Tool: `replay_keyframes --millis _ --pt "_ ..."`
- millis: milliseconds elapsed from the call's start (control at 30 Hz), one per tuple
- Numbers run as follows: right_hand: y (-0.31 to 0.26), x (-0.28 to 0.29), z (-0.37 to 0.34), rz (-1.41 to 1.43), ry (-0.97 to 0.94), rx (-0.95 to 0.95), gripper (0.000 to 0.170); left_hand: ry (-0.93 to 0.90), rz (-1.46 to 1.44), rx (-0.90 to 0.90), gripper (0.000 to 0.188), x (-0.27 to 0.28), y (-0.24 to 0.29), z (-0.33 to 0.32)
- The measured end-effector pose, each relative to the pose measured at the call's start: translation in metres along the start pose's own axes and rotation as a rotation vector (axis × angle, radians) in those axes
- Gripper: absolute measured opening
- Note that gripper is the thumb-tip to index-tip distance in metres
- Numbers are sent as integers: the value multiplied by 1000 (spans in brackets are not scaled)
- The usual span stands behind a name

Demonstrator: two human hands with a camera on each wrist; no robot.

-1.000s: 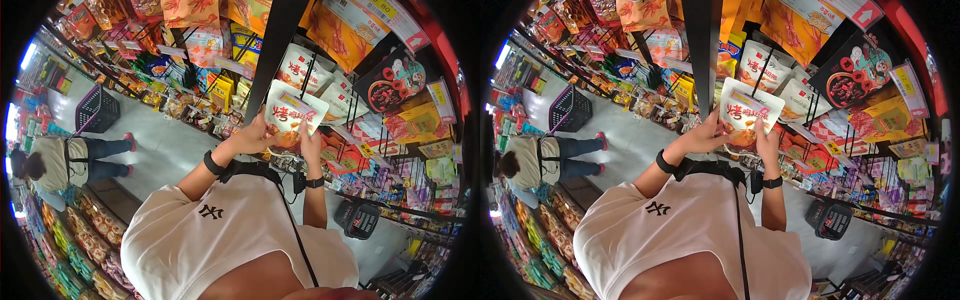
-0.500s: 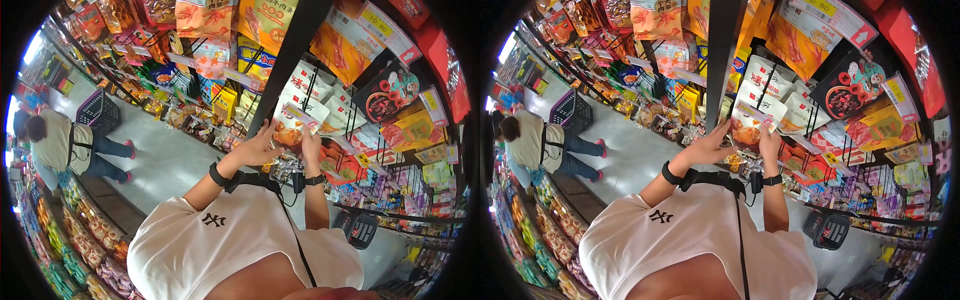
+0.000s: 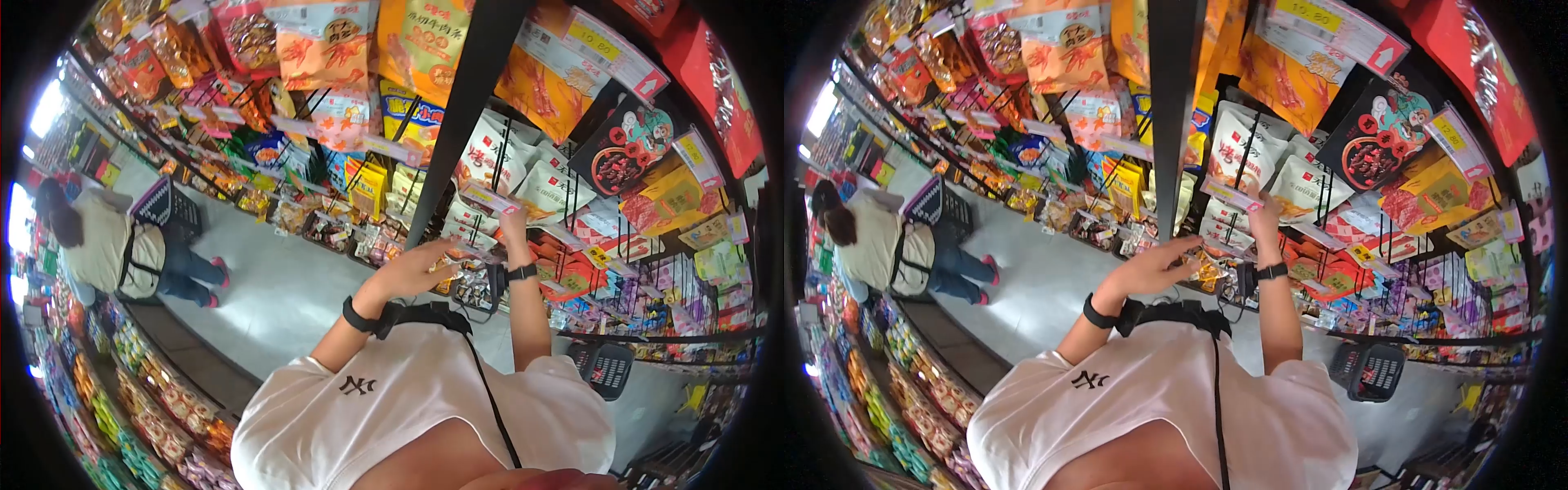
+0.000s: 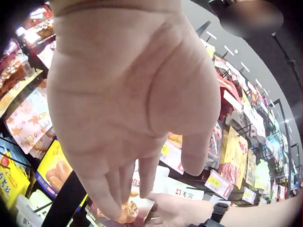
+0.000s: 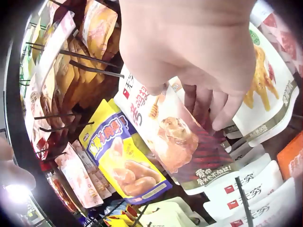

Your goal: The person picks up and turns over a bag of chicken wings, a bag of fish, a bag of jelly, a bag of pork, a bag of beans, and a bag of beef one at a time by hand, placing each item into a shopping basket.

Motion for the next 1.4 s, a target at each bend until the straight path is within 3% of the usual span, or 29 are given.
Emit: replay_keyframes --millis 67,133,200,333,400,433,533,733,767,867,900,1100,1400 --pt "20 7 -27 55 -46 -14 58 -82 -63 66 60 -1 4 -2" --pt "34 15 -62 253 -113 -129 41 -71 -35 57 56 -8 -2 1" --pt "64 33 -97 418 -61 -226 32 -76 -38 -27 54 -20 -5 9" --pt "75 117 -148 352 10 -249 26 -270 -10 69 50 -57 4 28" --pt "94 155 -176 422 119 -178 24 -346 -1 -3 48 -86 13 43" --pt "64 185 -193 311 166 -135 22 -387 16 0 47 -101 25 45" --pt "56 260 -255 286 351 -189 23 -468 55 -25 45 -156 51 53" --pt "60 404 -430 171 647 -271 29 -665 138 -75 45 -294 123 53" --pt "60 424 -462 144 683 -295 29 -619 118 -191 38 -321 127 51" --pt "66 475 -554 67 780 -375 27 -759 174 -204 33 -388 162 35" --pt "70 486 -583 54 811 -400 27 -750 112 -186 25 -404 181 27" --pt "51 519 -701 7 936 -547 25 -875 142 -324 25 -513 253 -6" --pt "39 511 -774 78 998 -751 24 -1202 104 -372 15 -674 311 -37"
Point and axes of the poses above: each hand's wrist, its own z-axis towards the middle knuckle, its own x-axis out of the back of the hand, y = z × x, the point moved 7 cm from there along z, towards the middle knuckle, and after that the axes turned 8 degrees about x, right-handed, at the moved point
